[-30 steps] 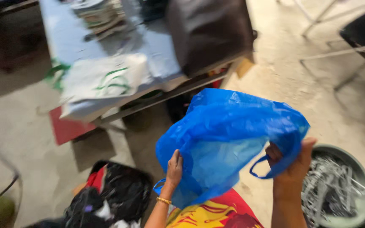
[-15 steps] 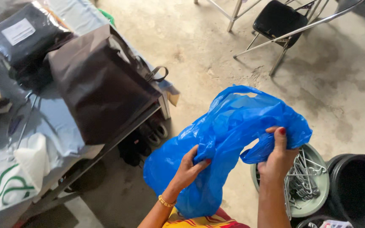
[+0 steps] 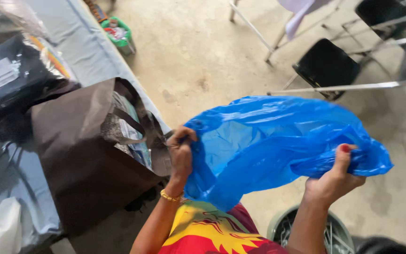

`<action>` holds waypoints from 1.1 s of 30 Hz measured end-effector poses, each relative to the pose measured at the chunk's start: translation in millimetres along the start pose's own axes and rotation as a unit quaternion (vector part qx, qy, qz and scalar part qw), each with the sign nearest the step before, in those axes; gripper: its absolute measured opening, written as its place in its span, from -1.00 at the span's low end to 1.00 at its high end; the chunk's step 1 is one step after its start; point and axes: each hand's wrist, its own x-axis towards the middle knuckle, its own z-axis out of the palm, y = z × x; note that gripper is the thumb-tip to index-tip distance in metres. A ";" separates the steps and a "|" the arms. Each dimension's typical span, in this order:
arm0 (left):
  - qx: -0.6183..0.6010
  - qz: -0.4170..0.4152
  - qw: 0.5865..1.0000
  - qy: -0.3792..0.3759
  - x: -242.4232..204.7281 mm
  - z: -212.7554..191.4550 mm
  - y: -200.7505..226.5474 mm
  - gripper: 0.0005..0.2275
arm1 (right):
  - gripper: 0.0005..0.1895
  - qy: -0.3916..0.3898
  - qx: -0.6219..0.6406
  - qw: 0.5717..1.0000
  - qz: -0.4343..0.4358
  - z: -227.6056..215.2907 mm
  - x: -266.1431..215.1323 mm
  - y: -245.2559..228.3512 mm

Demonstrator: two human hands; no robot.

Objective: The person picks up a blue plastic bag, spreads it on a table, and uses a tape dispenser to prepare and seal items inside the bag.

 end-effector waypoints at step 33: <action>0.336 0.108 0.784 0.511 330.4 -44.8 85.9 -0.63 | -0.46 -0.631 0.178 0.741 0.146 652.4 113.6 378.2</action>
